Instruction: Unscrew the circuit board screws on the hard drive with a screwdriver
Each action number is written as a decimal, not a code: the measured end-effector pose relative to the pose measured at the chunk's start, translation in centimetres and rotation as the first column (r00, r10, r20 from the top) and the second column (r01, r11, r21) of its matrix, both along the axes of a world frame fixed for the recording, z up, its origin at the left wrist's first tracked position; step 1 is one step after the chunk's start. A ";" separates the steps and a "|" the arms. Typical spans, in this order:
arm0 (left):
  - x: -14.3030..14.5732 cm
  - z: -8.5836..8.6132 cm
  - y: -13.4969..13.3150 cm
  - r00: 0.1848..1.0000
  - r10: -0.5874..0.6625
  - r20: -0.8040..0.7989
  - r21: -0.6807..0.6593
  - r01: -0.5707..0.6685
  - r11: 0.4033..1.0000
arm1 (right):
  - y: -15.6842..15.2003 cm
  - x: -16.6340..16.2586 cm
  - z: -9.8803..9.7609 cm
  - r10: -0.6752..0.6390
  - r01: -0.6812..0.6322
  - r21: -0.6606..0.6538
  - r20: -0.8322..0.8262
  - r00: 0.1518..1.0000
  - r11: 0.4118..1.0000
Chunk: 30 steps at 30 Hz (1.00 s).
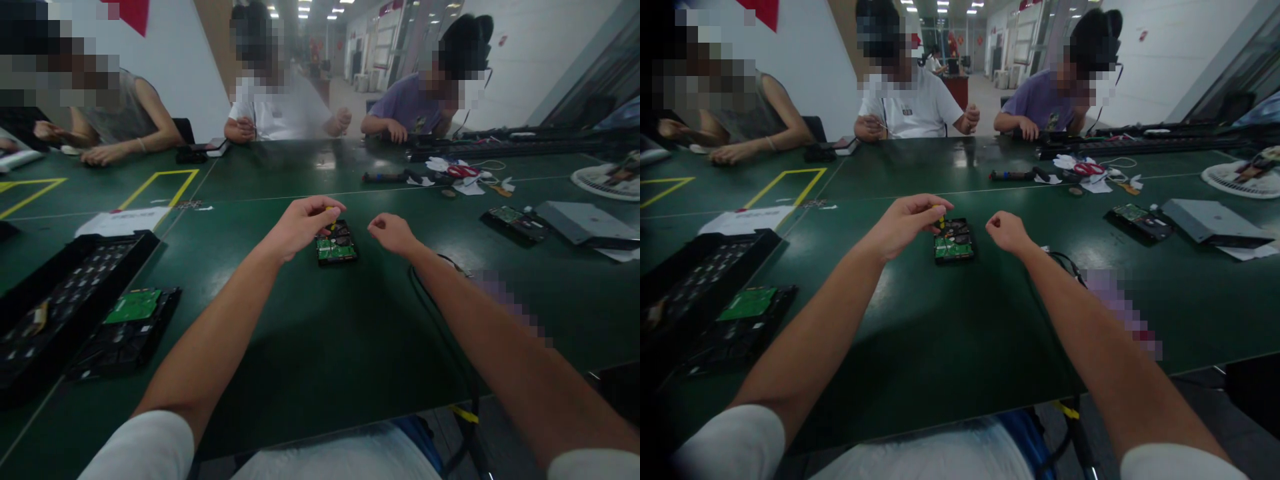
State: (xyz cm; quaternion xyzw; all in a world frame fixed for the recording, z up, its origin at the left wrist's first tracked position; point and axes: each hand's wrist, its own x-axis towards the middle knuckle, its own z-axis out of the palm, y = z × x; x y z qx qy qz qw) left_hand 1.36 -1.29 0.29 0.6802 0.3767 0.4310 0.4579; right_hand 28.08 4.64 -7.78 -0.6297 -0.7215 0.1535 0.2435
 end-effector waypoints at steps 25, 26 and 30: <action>0.0 -0.4 0.3 0.997 0.016 0.080 0.006 -0.017 1.000 | -6.0 -2.7 -2.3 0.209 -0.205 0.409 0.037 0.977 0.889; 0.0 -0.5 0.4 0.999 0.040 0.028 0.066 -0.042 0.997 | -6.1 -2.7 -2.2 0.208 -0.205 0.401 0.038 0.977 0.893; -0.1 -0.5 0.5 0.942 0.268 -0.202 0.374 -0.179 0.910 | -6.5 -3.0 -1.9 0.239 -0.239 0.336 0.044 0.970 0.911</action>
